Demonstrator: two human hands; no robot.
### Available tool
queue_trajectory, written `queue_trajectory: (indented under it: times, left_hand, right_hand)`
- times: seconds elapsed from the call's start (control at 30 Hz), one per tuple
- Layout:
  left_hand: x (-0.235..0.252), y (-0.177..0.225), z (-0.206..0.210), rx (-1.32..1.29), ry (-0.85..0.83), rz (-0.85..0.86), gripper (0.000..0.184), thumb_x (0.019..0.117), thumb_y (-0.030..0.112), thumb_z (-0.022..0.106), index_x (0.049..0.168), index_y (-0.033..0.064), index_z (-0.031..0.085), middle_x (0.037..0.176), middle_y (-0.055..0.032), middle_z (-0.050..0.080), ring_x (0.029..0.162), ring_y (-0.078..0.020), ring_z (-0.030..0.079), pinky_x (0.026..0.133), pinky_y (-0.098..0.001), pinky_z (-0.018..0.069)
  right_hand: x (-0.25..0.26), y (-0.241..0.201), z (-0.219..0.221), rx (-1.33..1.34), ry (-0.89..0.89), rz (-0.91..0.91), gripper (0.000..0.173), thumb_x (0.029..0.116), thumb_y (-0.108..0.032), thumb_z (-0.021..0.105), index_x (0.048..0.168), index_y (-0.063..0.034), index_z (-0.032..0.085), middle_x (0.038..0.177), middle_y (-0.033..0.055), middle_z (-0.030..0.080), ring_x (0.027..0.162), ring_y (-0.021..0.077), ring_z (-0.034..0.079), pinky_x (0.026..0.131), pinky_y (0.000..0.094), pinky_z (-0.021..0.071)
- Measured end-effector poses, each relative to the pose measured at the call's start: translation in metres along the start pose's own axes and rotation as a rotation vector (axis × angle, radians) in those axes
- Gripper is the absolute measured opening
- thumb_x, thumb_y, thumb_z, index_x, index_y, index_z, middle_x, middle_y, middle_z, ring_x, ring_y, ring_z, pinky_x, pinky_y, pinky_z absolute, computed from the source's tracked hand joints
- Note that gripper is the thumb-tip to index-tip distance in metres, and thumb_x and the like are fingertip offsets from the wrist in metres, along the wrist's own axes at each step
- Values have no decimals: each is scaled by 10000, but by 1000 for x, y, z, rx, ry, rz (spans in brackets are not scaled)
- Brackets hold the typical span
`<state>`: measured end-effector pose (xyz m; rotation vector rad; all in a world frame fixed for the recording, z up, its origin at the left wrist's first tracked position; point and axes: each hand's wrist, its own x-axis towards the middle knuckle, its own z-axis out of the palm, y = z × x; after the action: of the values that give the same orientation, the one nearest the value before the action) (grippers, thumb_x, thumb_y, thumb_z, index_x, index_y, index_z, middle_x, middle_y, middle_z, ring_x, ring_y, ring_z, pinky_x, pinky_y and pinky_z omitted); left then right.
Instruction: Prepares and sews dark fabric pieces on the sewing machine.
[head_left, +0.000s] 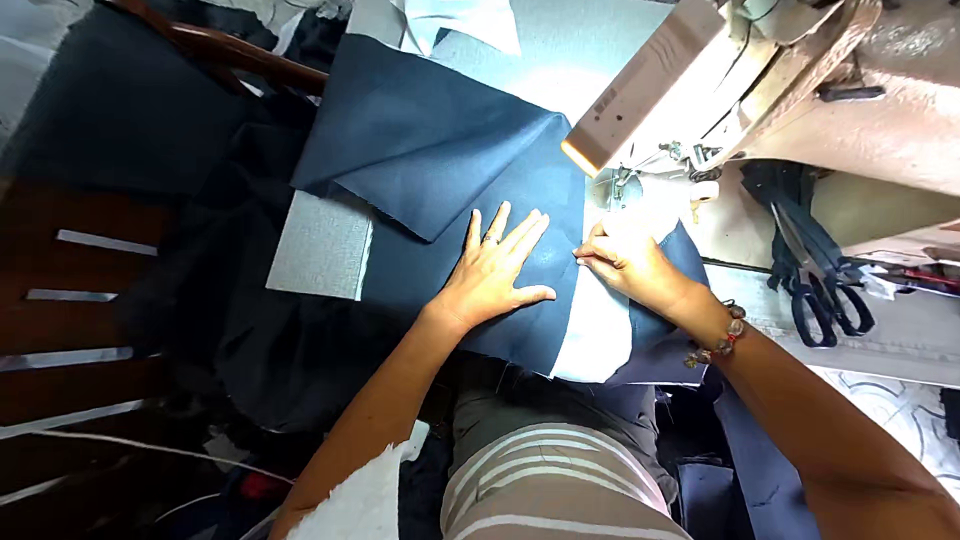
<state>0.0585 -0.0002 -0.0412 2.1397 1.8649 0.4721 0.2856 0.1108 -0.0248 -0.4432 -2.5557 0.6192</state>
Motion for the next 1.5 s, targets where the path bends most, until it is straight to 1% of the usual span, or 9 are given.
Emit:
queue_trajectory:
  times: [0.07,0.13,0.17,0.23,0.43,0.93,1.2,1.37,1.5]
  left_hand:
    - [-6,23,-1,-61,133,-4,600,917,411,696,1406,71,617,1500,-191,533,1454,-436,405,1166,-654,294]
    - [-10,56,8,-166,357,-7,192,926,135,680,1050,14,764,1052,-176,705,1029,-331,678,873,-461,563]
    - [-13,70,14,-228,408,-39,139,921,80,661,965,2,767,894,-144,686,853,-270,685,747,-387,578]
    - [-16,86,24,-295,399,-146,136,915,86,672,957,-8,761,794,-106,626,694,-199,634,633,-318,553]
    - [-19,89,36,-228,317,-342,247,880,121,768,1048,-57,732,854,-163,643,743,-286,665,688,-420,577]
    - [-10,74,18,-342,333,-336,80,845,20,678,869,-6,750,700,-86,621,615,-169,571,578,-318,477]
    - [-11,67,9,-436,314,-370,89,852,6,694,909,5,763,743,-77,657,602,-115,555,563,-266,458]
    - [-13,67,24,-203,346,-211,267,851,6,659,1091,-26,771,754,-114,620,651,-220,603,597,-336,517]
    - [-10,55,29,-4,295,126,233,844,74,647,1001,-42,775,783,-163,646,729,-318,666,626,-403,560]
  right_hand:
    - [2,-1,3,-58,-17,-42,78,880,7,698,927,-4,759,930,172,634,883,306,630,803,398,529]
    - [5,4,7,-60,-12,-96,102,889,22,661,921,-4,754,935,170,643,907,309,635,828,403,532]
    - [8,10,12,-43,0,-127,116,894,24,643,906,-7,755,929,167,657,911,310,643,834,403,533]
    - [12,17,16,3,1,-182,142,894,40,624,904,-4,759,936,163,685,911,306,659,833,408,531]
    - [17,34,18,94,-25,-289,213,865,87,582,913,10,775,926,164,746,900,285,707,837,355,550]
    - [23,40,12,158,-107,-280,162,902,0,634,947,6,789,930,161,747,918,289,707,850,375,547]
    - [24,36,15,96,-88,-278,149,906,-28,630,919,-17,777,848,135,706,831,270,678,749,371,533]
    - [15,24,13,-107,-42,-346,137,895,-16,613,917,-6,747,805,137,667,724,292,655,624,411,506]
    - [0,28,18,-238,17,-475,194,936,30,558,986,18,745,929,180,717,826,319,695,719,400,556]
